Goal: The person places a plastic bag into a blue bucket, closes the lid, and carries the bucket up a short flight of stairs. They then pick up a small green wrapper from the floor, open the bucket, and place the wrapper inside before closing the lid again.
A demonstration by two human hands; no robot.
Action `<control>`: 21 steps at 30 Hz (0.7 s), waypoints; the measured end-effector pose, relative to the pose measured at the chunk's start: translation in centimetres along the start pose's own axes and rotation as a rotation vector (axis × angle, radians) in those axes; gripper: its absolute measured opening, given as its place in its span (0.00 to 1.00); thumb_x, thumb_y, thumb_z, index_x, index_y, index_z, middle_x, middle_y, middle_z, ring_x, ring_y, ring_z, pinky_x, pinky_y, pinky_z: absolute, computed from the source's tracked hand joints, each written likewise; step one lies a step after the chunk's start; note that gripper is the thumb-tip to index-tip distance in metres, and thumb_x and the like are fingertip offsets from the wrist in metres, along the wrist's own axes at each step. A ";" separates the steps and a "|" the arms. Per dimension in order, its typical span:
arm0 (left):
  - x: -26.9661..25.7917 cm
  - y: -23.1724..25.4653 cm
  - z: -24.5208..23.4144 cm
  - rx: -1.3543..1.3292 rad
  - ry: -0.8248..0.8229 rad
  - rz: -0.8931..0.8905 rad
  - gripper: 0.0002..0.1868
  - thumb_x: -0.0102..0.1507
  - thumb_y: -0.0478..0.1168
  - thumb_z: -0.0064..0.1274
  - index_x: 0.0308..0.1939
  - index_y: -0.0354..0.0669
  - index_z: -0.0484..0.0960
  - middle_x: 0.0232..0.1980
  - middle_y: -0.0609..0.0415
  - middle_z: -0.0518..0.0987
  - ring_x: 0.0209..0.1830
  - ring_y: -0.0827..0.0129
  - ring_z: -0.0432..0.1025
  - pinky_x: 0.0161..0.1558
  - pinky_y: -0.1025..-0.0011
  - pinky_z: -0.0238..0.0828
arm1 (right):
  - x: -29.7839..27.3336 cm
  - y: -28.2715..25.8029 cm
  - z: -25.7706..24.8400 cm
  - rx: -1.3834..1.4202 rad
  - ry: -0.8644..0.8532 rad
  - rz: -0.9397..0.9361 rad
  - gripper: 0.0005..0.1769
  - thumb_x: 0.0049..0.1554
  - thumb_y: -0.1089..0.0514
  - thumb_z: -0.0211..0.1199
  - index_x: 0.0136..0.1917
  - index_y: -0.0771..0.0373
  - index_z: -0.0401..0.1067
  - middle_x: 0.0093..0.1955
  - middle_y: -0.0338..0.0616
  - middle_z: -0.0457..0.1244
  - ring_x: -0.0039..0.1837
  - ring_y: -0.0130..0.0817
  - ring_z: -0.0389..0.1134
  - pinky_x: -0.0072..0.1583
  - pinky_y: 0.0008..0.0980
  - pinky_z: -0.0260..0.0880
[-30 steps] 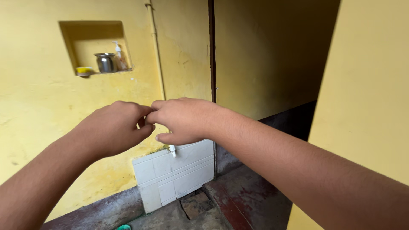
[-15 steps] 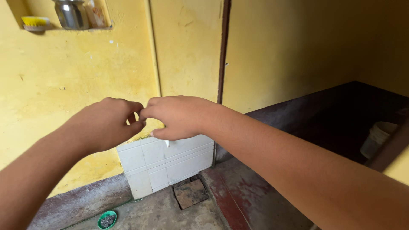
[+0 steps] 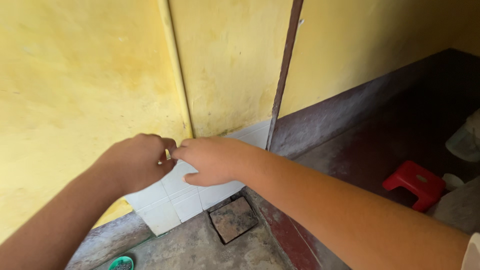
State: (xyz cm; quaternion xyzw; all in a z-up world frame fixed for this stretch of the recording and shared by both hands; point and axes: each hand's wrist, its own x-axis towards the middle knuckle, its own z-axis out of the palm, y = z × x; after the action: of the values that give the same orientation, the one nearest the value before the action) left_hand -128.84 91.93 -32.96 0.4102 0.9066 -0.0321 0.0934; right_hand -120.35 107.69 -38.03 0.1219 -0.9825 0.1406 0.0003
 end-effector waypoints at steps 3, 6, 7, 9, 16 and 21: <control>5.0 -1.8 5.1 -0.004 -0.037 0.018 0.16 0.62 0.50 0.52 0.52 0.55 0.82 0.50 0.54 0.83 0.52 0.57 0.78 0.53 0.58 0.77 | 2.2 4.0 4.8 0.085 0.037 0.010 0.28 0.53 0.50 0.64 0.65 0.58 0.70 0.58 0.49 0.65 0.60 0.49 0.68 0.58 0.48 0.69; 9.5 -3.1 10.6 0.049 -0.033 0.048 0.17 0.62 0.50 0.53 0.54 0.56 0.80 0.55 0.52 0.79 0.54 0.55 0.77 0.54 0.57 0.76 | 3.7 7.8 10.6 0.241 0.089 0.113 0.25 0.54 0.51 0.65 0.64 0.56 0.72 0.58 0.49 0.66 0.60 0.47 0.69 0.59 0.44 0.70; 10.9 -3.5 12.4 0.061 -0.025 0.047 0.18 0.63 0.51 0.53 0.55 0.56 0.79 0.57 0.50 0.77 0.54 0.53 0.76 0.54 0.56 0.76 | 4.2 8.9 12.8 0.333 0.144 0.119 0.25 0.54 0.51 0.65 0.64 0.57 0.72 0.58 0.50 0.66 0.60 0.46 0.69 0.59 0.43 0.70; 13.2 -4.0 16.3 0.052 -0.024 0.023 0.20 0.65 0.53 0.52 0.58 0.53 0.76 0.58 0.47 0.76 0.54 0.51 0.76 0.53 0.54 0.76 | 4.7 11.2 17.4 0.513 0.196 0.187 0.25 0.54 0.50 0.66 0.64 0.58 0.72 0.58 0.50 0.66 0.59 0.44 0.69 0.58 0.40 0.71; 20.5 -4.7 25.9 0.076 0.041 -0.082 0.27 0.67 0.59 0.46 0.59 0.45 0.70 0.54 0.46 0.76 0.48 0.51 0.78 0.44 0.54 0.79 | 9.3 18.4 29.9 1.137 0.211 0.604 0.28 0.54 0.51 0.65 0.67 0.57 0.69 0.59 0.44 0.66 0.60 0.37 0.67 0.59 0.35 0.69; 22.9 -4.7 28.6 0.158 0.132 -0.124 0.32 0.69 0.66 0.39 0.54 0.38 0.71 0.48 0.44 0.79 0.40 0.53 0.80 0.38 0.57 0.81 | 10.9 21.2 35.1 1.404 0.222 0.909 0.26 0.57 0.53 0.60 0.68 0.55 0.68 0.61 0.43 0.64 0.66 0.38 0.63 0.65 0.39 0.65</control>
State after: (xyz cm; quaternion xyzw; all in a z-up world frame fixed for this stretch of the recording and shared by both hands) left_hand -143.04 101.84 -65.53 0.3607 0.9290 -0.0821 -0.0011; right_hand -134.77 115.07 -77.22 -0.3283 -0.6146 0.7164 -0.0356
